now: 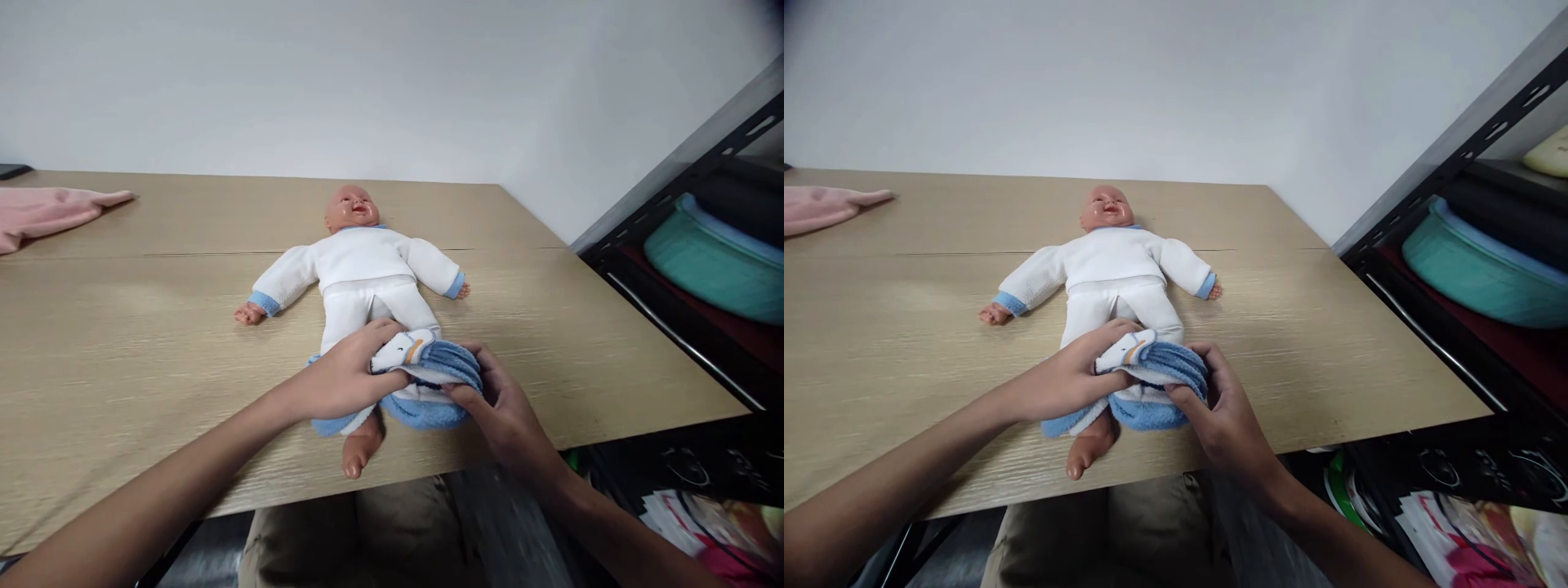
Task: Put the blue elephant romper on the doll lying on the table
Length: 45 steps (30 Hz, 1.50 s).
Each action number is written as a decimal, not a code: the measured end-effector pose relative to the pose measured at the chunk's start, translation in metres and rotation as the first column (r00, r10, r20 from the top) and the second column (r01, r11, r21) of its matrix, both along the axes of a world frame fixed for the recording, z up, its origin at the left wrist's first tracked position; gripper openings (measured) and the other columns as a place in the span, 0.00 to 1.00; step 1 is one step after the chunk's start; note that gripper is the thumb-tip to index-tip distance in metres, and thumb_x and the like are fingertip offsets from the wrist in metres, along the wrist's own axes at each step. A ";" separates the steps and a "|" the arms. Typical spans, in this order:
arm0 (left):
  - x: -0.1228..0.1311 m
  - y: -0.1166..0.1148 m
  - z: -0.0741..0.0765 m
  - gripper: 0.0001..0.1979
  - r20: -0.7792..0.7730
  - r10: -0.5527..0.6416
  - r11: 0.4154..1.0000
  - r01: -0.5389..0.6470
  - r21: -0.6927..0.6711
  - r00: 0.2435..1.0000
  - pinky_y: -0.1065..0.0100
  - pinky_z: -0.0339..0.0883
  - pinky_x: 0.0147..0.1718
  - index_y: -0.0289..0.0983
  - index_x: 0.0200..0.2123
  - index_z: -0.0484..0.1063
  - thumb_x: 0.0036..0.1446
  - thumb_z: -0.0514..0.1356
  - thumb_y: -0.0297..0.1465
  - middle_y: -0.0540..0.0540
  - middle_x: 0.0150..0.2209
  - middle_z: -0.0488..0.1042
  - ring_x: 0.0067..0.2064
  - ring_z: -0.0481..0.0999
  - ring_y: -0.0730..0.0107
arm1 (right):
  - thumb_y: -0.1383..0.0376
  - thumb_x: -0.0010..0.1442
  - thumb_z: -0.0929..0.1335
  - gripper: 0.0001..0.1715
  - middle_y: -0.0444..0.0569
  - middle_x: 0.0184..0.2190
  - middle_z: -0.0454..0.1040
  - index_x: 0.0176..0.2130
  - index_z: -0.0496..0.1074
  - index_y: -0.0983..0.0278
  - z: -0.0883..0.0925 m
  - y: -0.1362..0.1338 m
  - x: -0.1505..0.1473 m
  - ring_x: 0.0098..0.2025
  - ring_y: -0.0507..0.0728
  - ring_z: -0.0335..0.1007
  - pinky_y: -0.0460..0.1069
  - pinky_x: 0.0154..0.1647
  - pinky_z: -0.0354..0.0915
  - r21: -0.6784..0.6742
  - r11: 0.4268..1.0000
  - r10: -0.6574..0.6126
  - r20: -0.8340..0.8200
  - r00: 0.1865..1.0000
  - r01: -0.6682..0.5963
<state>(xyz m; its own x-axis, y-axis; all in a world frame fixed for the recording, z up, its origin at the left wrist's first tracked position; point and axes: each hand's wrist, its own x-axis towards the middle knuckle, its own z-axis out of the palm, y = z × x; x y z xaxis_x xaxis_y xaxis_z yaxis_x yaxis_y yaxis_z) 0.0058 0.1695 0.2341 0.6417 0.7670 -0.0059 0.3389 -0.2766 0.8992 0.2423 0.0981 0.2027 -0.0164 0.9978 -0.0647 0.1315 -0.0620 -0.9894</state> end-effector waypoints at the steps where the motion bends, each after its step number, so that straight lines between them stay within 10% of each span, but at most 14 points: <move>1: -0.001 0.001 0.000 0.16 0.039 -0.016 0.999 0.017 -0.038 0.999 0.58 0.74 0.55 0.38 0.55 0.76 0.64 0.62 0.32 0.44 0.54 0.80 0.55 0.80 0.54 | 0.52 0.65 0.77 0.22 0.45 0.41 0.79 0.52 0.72 0.56 0.002 -0.001 -0.001 0.42 0.58 0.77 0.49 0.43 0.76 0.011 1.000 -0.017 -0.026 1.000 0.017; 13: -0.016 0.011 -0.005 0.17 0.174 -0.007 0.974 0.046 -0.221 0.985 0.62 0.75 0.50 0.39 0.49 0.76 0.57 0.68 0.37 0.46 0.47 0.78 0.50 0.77 0.59 | 0.48 0.63 0.80 0.26 0.51 0.50 0.85 0.55 0.82 0.56 0.024 0.006 0.010 0.55 0.69 0.81 0.65 0.64 0.74 0.027 0.969 0.242 0.113 0.964 -0.247; 18: -0.012 0.008 -0.006 0.20 0.221 -0.112 0.958 0.165 -0.237 0.969 0.61 0.75 0.53 0.38 0.57 0.77 0.63 0.68 0.34 0.46 0.49 0.81 0.51 0.79 0.59 | 0.47 0.63 0.80 0.25 0.50 0.50 0.84 0.55 0.79 0.53 0.017 0.002 0.008 0.54 0.68 0.83 0.62 0.58 0.79 0.082 0.975 0.215 -0.079 0.973 -0.208; 26: -0.016 0.010 -0.010 0.18 0.219 -0.049 0.979 0.091 -0.185 0.974 0.61 0.76 0.53 0.38 0.56 0.79 0.63 0.69 0.34 0.45 0.48 0.81 0.51 0.79 0.58 | 0.50 0.66 0.78 0.30 0.49 0.51 0.82 0.61 0.71 0.54 0.027 0.001 0.010 0.52 0.63 0.80 0.57 0.55 0.76 0.073 0.974 0.199 0.152 0.968 -0.212; 33: -0.018 0.011 -0.012 0.20 0.203 -0.029 0.983 0.064 -0.171 0.979 0.58 0.77 0.57 0.39 0.55 0.79 0.63 0.70 0.39 0.44 0.51 0.82 0.55 0.79 0.54 | 0.46 0.75 0.72 0.19 0.43 0.35 0.78 0.42 0.67 0.55 0.023 -0.002 0.012 0.35 0.56 0.76 0.50 0.37 0.75 0.177 0.983 0.043 -0.032 0.999 -0.037; 45: -0.004 0.000 -0.005 0.13 0.162 -0.014 0.987 0.040 -0.156 0.987 0.63 0.75 0.50 0.39 0.51 0.77 0.63 0.66 0.30 0.48 0.46 0.80 0.50 0.79 0.59 | 0.45 0.59 0.81 0.36 0.54 0.57 0.84 0.61 0.80 0.56 0.036 -0.013 0.002 0.60 0.72 0.80 0.64 0.61 0.77 -0.043 0.971 0.238 0.193 0.952 -0.234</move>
